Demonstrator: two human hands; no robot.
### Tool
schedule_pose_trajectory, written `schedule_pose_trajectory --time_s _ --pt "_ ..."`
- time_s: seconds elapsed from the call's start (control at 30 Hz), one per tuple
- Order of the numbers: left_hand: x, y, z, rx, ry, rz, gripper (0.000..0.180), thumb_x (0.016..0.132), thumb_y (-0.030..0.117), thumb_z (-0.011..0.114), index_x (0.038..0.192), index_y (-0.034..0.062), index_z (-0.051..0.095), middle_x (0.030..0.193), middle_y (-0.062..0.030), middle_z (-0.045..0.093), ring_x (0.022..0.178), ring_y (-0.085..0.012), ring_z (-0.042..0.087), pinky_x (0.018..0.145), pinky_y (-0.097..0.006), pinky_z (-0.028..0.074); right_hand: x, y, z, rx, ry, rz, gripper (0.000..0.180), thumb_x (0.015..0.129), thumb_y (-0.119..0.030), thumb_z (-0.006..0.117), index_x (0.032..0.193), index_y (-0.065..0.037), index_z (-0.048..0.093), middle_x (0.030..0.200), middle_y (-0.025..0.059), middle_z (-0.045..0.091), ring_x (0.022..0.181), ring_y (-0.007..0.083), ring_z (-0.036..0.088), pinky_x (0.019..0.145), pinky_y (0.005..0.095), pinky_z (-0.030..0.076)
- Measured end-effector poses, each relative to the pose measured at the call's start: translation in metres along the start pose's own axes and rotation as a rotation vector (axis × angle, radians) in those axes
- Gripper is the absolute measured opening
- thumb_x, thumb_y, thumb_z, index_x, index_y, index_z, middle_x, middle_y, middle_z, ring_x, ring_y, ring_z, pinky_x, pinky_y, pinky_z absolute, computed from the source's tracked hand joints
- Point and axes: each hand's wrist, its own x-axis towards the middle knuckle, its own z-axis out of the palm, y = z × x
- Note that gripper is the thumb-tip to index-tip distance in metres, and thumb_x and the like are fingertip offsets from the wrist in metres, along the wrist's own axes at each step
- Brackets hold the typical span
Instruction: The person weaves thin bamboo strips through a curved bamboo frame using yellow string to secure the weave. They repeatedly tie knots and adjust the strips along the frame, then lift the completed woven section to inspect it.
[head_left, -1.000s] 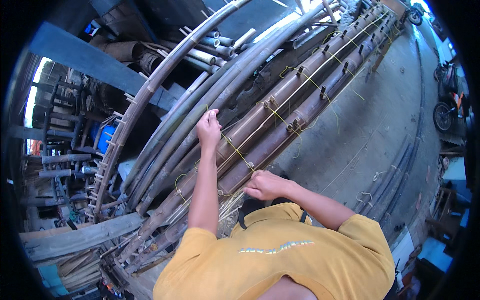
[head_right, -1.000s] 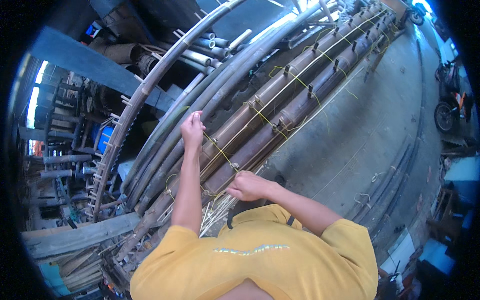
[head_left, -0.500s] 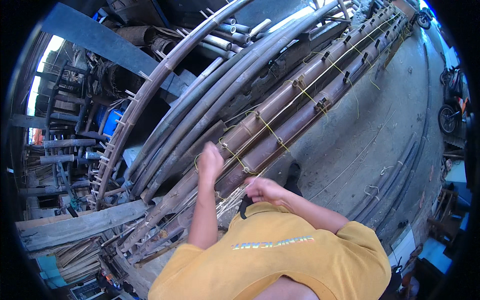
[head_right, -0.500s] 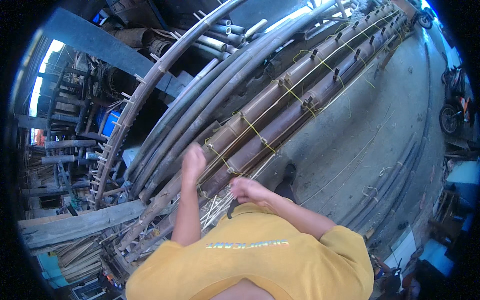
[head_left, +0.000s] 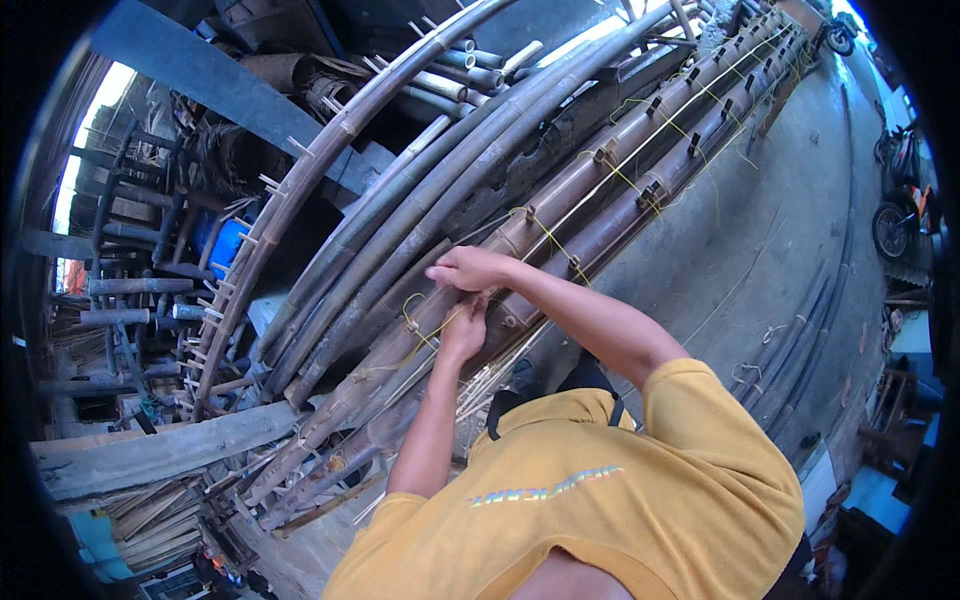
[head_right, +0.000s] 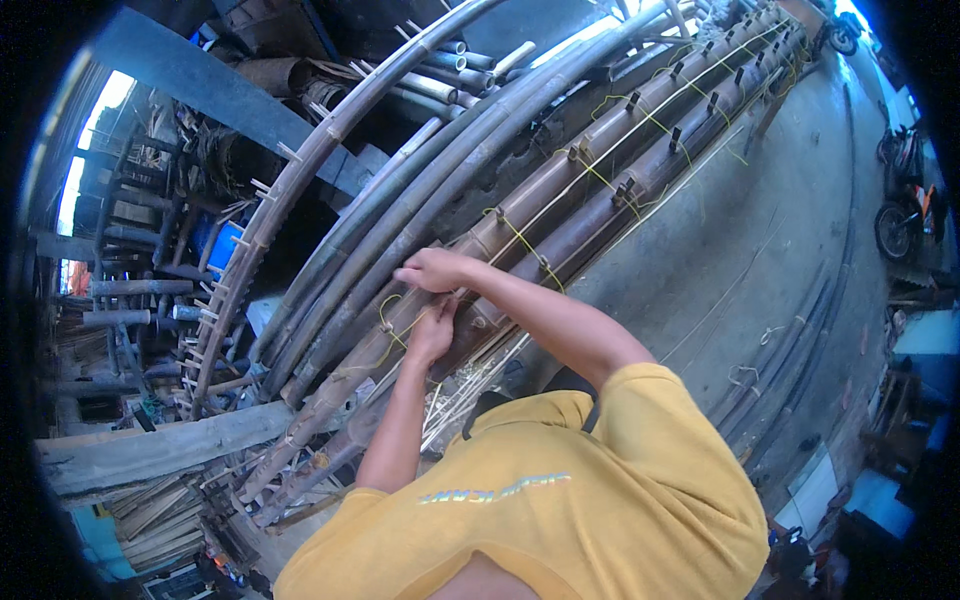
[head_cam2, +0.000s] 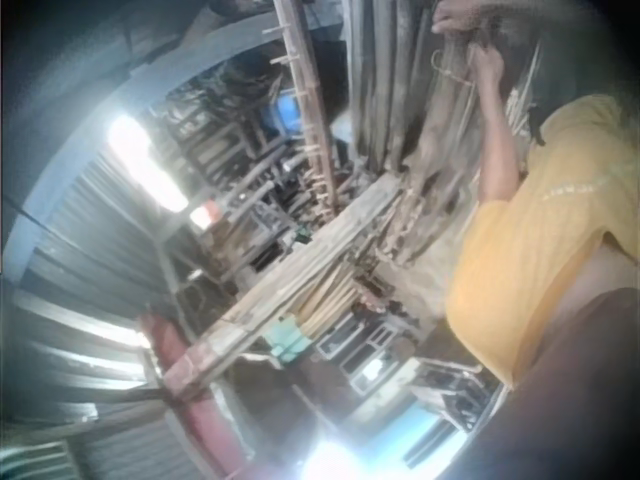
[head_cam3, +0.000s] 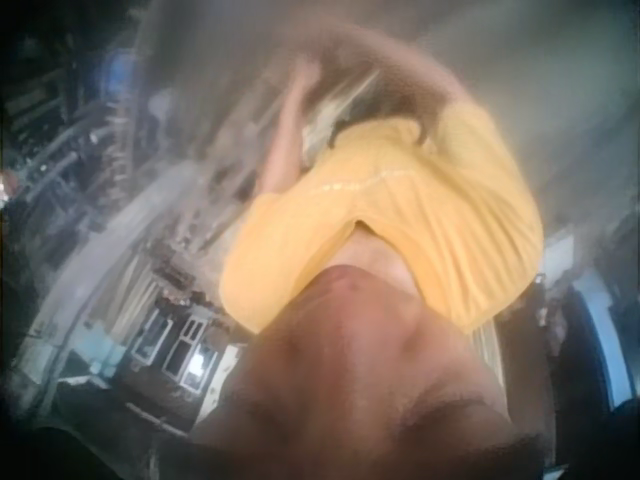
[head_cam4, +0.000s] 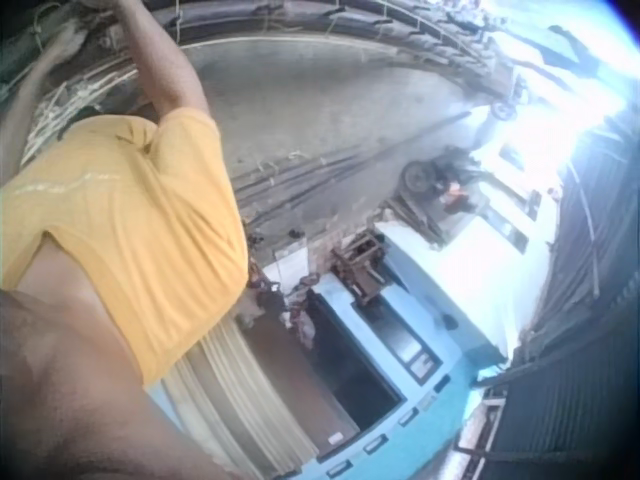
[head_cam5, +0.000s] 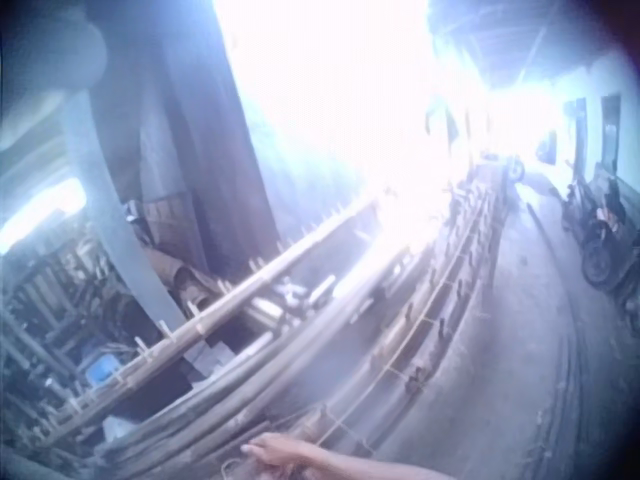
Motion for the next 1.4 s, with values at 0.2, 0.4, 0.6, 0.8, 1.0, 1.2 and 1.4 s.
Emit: schedule_pose_trajectory --time_s 0.2,0.4,0.6,0.8,1.0,1.2,1.4 --pt "-0.005 -0.010 0.003 -0.030 0.101 0.019 0.030 0.100 0.029 0.055 0.109 0.0045 0.071 0.094 -0.0201 0.072 0.090 -0.0365 0.071 0.079 -0.042 0.053 -0.149 -0.004 -0.013 0.272 -0.432 -0.239 0.038 0.098 -0.027 0.053 0.076 0.002 0.064 0.073 0.0249 0.063 0.074 0.0443 0.062 0.074 0.0504 0.050" --pt "0.046 0.025 -0.030 -0.325 0.334 0.182 0.034 0.105 0.025 0.051 0.100 -0.0010 0.072 0.078 -0.0074 0.071 0.071 -0.0110 0.064 0.067 -0.029 0.049 -0.167 0.026 0.046 0.239 -0.154 -0.194 0.039 0.096 -0.027 0.055 0.066 -0.002 0.061 0.068 0.0209 0.062 0.071 0.0400 0.063 0.083 0.0496 0.048" --pt "0.121 -0.051 -0.026 0.278 0.361 -0.022 0.039 0.103 0.029 0.049 0.116 -0.0033 0.067 0.097 -0.0206 0.073 0.095 -0.0362 0.070 0.085 -0.045 0.053 -0.170 0.012 0.056 -0.095 -0.168 -0.323 0.030 0.091 -0.027 0.059 0.075 -0.004 0.068 0.070 0.0174 0.064 0.081 0.0356 0.066 0.093 0.0459 0.048" --pt "0.036 -0.018 -0.086 0.236 0.393 0.018 0.041 0.102 0.029 0.047 0.125 -0.0013 0.062 0.107 -0.0253 0.070 0.102 -0.0410 0.067 0.091 -0.050 0.050 -0.185 -0.025 0.137 0.633 -0.313 -0.012 0.024 0.092 -0.029 0.063 0.110 -0.014 0.069 0.102 0.0131 0.066 0.103 0.0289 0.063 0.085 0.0381 0.050" --pt "-0.093 -0.073 -0.078 0.211 -0.120 -0.043 0.031 0.097 0.022 0.052 0.116 0.0010 0.064 0.111 -0.0292 0.066 0.110 -0.0469 0.060 0.091 -0.053 0.049 -0.137 -0.062 0.149 1.569 0.578 0.522 0.026 0.101 -0.025 0.050 0.084 -0.006 0.059 0.080 0.0031 0.059 0.076 0.0125 0.058 0.077 0.0287 0.049" --pt "-0.096 -0.113 -0.030 -0.234 0.263 0.337 0.026 0.099 0.022 0.056 0.118 0.0042 0.059 0.106 -0.0192 0.066 0.100 -0.0285 0.064 0.087 -0.043 0.050 -0.051 -0.148 0.104 0.357 -0.284 -0.284 0.047 0.103 -0.040 0.042 0.089 -0.005 0.069 0.097 0.0183 0.067 0.097 0.0317 0.063 0.093 0.0464 0.044" --pt "-0.096 -0.103 -0.064 0.061 0.078 0.017 0.030 0.102 0.031 0.051 0.111 0.0065 0.066 0.105 -0.0242 0.068 0.102 -0.0455 0.063 0.086 -0.048 0.049 0.013 -0.076 0.129 -0.077 -0.038 0.027 0.056 0.099 -0.051 0.047 0.097 -0.001 0.070 0.101 0.0184 0.071 0.100 0.0362 0.067 0.088 0.0522 0.047"
